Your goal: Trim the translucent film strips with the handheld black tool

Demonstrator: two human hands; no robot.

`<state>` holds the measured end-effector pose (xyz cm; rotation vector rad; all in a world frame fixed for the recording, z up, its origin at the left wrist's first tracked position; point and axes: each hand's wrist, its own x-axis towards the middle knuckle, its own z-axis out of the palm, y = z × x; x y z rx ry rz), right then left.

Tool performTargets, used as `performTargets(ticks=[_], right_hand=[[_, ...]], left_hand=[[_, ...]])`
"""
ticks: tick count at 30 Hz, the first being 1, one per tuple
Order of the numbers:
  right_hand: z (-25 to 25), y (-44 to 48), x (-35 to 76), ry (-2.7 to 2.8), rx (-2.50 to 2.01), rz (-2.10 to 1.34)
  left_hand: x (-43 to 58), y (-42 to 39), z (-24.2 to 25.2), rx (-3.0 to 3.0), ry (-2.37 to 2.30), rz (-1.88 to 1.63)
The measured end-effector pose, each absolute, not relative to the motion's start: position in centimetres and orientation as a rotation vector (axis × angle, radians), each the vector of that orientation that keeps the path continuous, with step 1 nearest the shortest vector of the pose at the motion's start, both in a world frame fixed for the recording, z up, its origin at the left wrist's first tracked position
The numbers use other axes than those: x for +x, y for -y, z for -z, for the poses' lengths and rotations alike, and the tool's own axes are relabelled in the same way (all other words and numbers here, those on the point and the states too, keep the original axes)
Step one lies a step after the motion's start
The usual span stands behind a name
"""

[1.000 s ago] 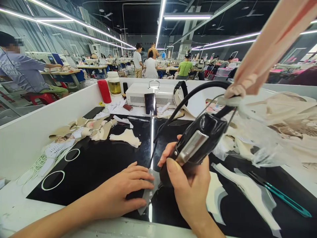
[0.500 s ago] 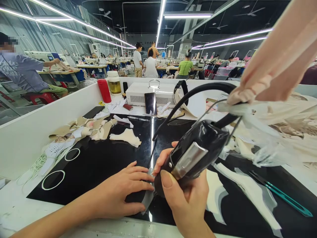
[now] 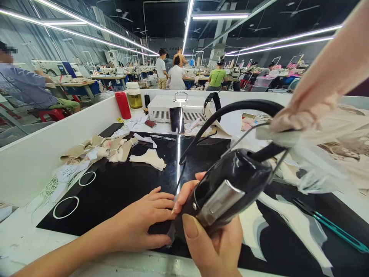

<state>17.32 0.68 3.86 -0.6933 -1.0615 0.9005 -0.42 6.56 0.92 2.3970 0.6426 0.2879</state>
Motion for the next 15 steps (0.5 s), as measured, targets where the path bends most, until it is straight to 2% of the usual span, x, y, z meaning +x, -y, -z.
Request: performTargets(ticks=[5,11,15], right_hand=[[-4.3,-0.8,17.9,1.079,-0.683,-0.898],[-5.3,-2.6,20.0,0.927,-0.715,-0.692],[-5.0,-3.3,20.6,0.894,-0.72,-0.665]], left_hand=[[-0.6,-6.4,-0.9,2.394,-0.649,-0.292],[-0.7,-6.3,-0.8,2.4,-0.634,-0.429],[-0.4,-6.3,-0.7,2.434,-0.613,-0.335]])
